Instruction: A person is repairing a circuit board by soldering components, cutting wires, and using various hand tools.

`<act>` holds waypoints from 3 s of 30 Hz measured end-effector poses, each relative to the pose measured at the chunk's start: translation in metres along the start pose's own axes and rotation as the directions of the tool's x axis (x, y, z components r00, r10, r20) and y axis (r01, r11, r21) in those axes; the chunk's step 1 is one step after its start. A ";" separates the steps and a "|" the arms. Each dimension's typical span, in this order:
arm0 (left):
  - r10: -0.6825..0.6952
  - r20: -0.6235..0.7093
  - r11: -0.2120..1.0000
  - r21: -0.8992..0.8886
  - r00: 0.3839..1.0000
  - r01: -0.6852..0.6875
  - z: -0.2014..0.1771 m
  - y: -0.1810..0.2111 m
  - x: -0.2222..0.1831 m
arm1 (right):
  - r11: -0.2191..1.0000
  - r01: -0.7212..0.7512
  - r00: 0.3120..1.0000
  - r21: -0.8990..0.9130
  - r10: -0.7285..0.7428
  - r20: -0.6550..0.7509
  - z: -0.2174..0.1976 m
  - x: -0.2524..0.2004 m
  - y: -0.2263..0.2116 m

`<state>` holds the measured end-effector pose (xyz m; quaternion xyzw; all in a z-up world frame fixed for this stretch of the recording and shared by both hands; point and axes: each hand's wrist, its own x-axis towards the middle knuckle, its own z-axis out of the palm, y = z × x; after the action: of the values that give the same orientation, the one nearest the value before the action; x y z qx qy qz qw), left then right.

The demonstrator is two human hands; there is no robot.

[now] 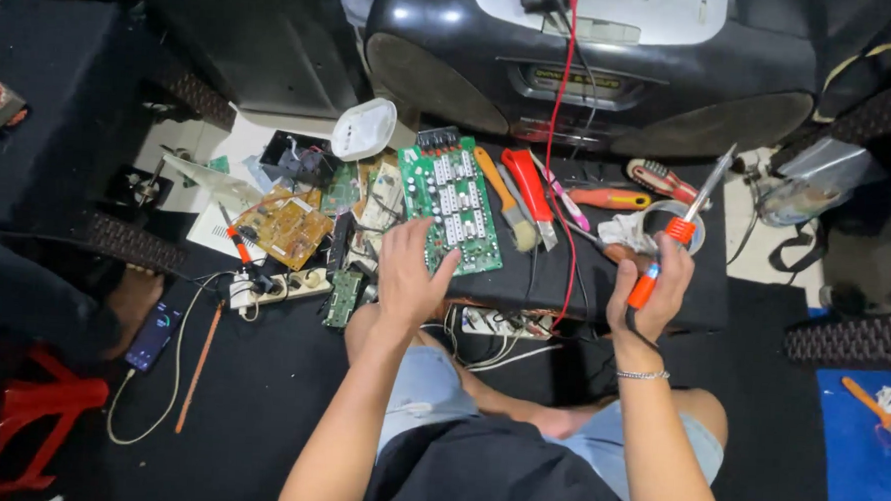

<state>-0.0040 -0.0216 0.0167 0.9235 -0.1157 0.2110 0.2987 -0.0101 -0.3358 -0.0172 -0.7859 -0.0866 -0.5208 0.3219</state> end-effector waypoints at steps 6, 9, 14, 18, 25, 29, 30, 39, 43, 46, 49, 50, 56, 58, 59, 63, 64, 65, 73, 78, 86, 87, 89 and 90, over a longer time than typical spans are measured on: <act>0.134 -0.342 0.991 0.070 0.930 -0.116 0.024 0.024 -0.012 | 0.996 -0.089 0.994 0.018 0.090 -0.058 -0.002 0.006 -0.007; 0.240 -0.373 0.970 0.066 0.896 -0.232 0.035 0.047 -0.015 | 0.991 -0.132 0.985 -0.020 0.129 -0.116 0.002 -0.005 0.006; 0.308 -0.342 0.937 -0.055 0.888 -0.346 0.078 0.081 -0.009 | 0.986 -0.165 0.979 0.000 0.164 -0.121 0.003 -0.007 0.011; 0.409 -0.273 0.890 -0.092 0.871 -0.447 0.112 0.100 0.032 | 0.989 -0.145 0.984 -0.008 0.144 -0.106 0.005 -0.005 0.011; 0.392 0.156 0.884 0.209 0.906 -0.419 0.197 0.100 0.124 | 0.991 -0.134 0.980 0.006 0.133 -0.145 0.006 0.002 0.002; 0.161 0.369 0.903 0.321 0.916 -0.287 0.218 0.095 0.141 | 0.985 -0.171 0.978 -0.016 0.168 -0.125 0.004 0.004 0.000; 0.052 0.462 0.914 0.335 0.885 -0.228 0.221 0.094 0.143 | 0.984 -0.176 0.979 -0.026 0.172 -0.113 0.004 0.004 -0.001; -0.121 0.346 0.981 0.186 0.930 0.058 0.210 0.108 0.144 | 0.976 -0.219 0.971 -0.017 0.216 -0.101 0.004 0.005 -0.003; 0.145 0.369 0.921 0.289 0.918 -0.262 0.178 0.102 0.144 | 0.972 -0.232 0.969 -0.030 0.229 -0.092 0.004 0.003 -0.005; 0.078 0.263 0.980 0.157 0.962 -0.122 0.152 0.108 0.136 | 0.968 -0.249 0.966 -0.046 0.244 -0.085 0.004 0.003 -0.005; 0.020 0.189 0.995 -0.098 0.982 -0.002 0.119 0.115 0.123 | 0.965 -0.260 0.963 -0.042 0.256 -0.081 0.004 0.003 -0.004; 0.039 0.102 0.985 -0.169 0.994 -0.021 0.108 0.119 0.118 | 0.969 -0.243 0.967 -0.035 0.239 -0.085 0.004 0.003 -0.003; -0.095 -0.126 0.872 -0.489 0.988 0.021 0.073 0.137 0.088 | 0.977 -0.213 0.973 -0.004 0.212 -0.096 0.004 0.002 0.000; -0.186 -0.128 0.809 -0.582 0.974 0.078 0.070 0.139 0.078 | 0.978 -0.208 0.974 0.010 0.208 -0.093 0.004 0.003 0.000; -0.298 -0.044 0.698 -0.692 0.953 0.187 0.071 0.138 0.072 | 0.980 -0.201 0.975 0.012 0.201 -0.090 0.004 0.003 0.000; -0.502 0.361 -0.108 -0.928 0.786 0.357 0.067 0.146 0.058 | 0.986 -0.163 0.985 0.043 0.165 -0.053 0.000 0.009 -0.008; -0.503 0.353 -0.107 -0.931 0.789 0.348 0.067 0.145 0.054 | 0.987 -0.156 0.986 0.048 0.158 -0.054 -0.003 0.013 -0.011; -0.496 0.411 -0.227 -0.912 0.765 0.343 0.067 0.143 0.051 | 0.986 -0.148 0.988 0.079 0.151 -0.041 -0.005 0.018 -0.013; -0.383 0.536 -0.460 -0.817 0.752 0.348 0.057 0.138 0.020 | 0.892 -0.202 0.979 0.405 0.168 0.117 0.007 0.045 -0.089; -0.356 0.536 -0.092 -0.835 0.766 0.542 0.042 0.131 0.006 | 0.981 -0.050 0.986 0.185 0.019 0.163 0.012 0.046 -0.106; -0.320 0.518 0.013 -0.835 0.793 0.550 0.039 0.119 0.000 | 0.930 -0.101 0.966 0.355 0.006 0.258 0.006 0.042 -0.123; -0.323 0.574 -0.198 -0.818 0.752 0.539 0.035 0.119 0.003 | 0.881 -0.149 0.966 0.449 0.032 0.258 0.004 0.044 -0.126; -0.324 0.590 -0.335 -0.803 0.740 0.494 0.052 0.102 0.001 | 0.884 -0.143 0.970 0.444 0.036 0.242 0.001 0.043 -0.122; -0.322 0.606 -0.461 -0.772 0.727 0.438 0.059 0.093 0.000 | 0.887 -0.139 0.974 0.440 0.042 0.224 -0.001 0.042 -0.120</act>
<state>-0.0168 -0.1308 0.0197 0.2982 0.1051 -0.1245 0.9405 -0.0486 -0.2510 0.0700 -0.7425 -0.2018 -0.3854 0.5093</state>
